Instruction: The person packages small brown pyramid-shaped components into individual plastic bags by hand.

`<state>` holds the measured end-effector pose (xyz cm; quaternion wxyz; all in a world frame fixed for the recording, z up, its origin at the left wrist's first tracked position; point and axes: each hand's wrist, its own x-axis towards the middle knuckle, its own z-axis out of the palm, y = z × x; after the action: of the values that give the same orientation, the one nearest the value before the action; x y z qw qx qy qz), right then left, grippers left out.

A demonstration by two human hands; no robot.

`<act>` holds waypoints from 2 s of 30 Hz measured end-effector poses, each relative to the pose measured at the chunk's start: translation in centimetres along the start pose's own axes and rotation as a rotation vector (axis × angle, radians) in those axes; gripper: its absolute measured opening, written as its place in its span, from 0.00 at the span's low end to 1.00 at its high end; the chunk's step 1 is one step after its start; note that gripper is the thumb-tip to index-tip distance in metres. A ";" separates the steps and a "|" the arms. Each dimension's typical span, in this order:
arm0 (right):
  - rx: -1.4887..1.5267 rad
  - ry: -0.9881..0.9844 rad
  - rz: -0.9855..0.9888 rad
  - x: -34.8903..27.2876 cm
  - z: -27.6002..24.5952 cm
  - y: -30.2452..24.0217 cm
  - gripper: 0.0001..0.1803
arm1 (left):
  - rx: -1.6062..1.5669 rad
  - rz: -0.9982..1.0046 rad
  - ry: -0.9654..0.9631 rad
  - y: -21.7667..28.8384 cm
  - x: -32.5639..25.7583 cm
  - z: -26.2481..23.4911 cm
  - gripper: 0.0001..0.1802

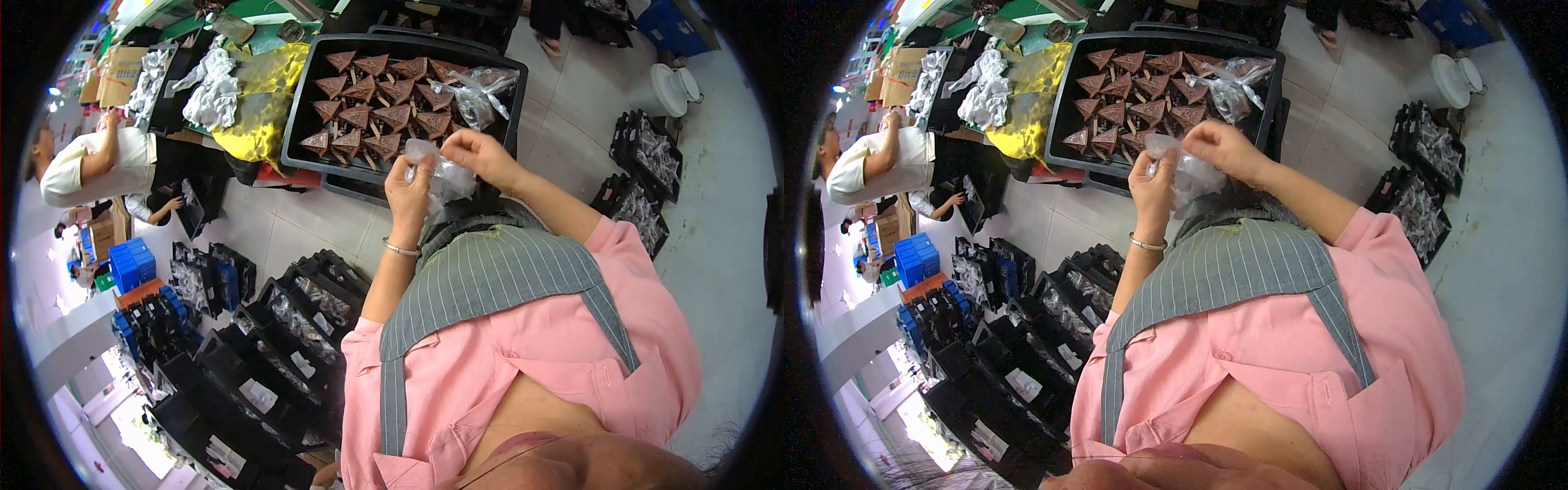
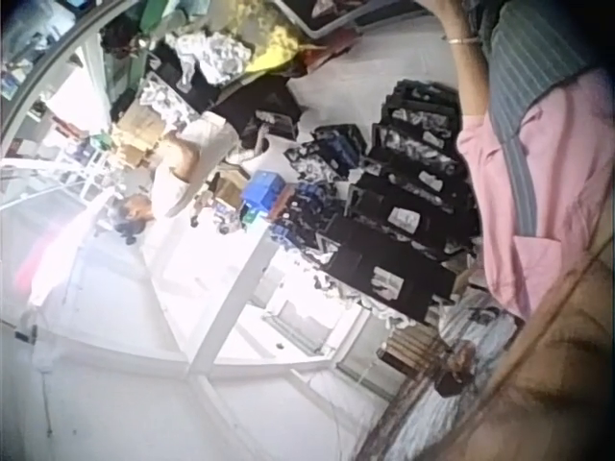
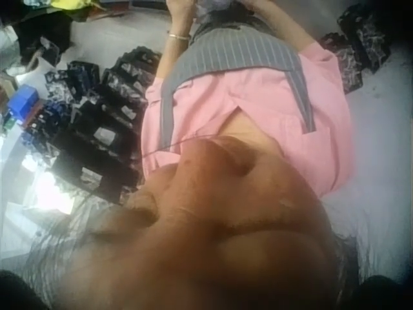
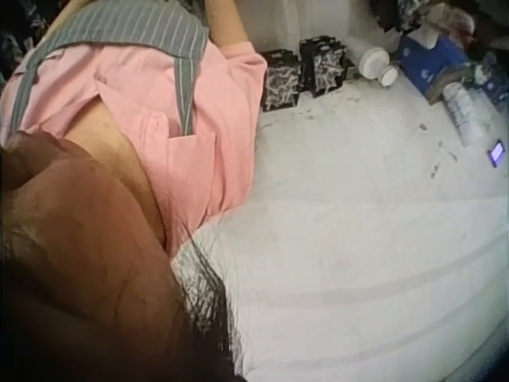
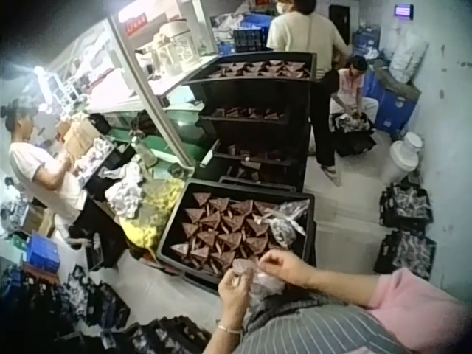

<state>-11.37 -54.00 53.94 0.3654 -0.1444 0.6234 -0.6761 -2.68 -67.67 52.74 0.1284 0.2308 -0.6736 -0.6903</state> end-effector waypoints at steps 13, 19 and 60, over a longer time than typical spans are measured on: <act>0.816 0.088 0.043 0.7 -2.9 1.0 0.07 | -0.690 -0.128 0.197 -1.0 0.3 -4.0 0.02; 0.679 0.019 0.110 0.4 -3.0 0.4 0.10 | -0.901 0.029 -0.041 -2.9 -0.2 -8.1 0.11; 0.546 -0.293 0.015 2.2 -3.1 -3.0 0.20 | 0.159 -0.077 -0.318 0.7 0.3 -3.6 0.11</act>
<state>-15.81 -53.35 55.63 0.4818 -0.1323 0.3606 -0.7876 -1.27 -71.01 53.48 -0.0247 0.1539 -0.7286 -0.6669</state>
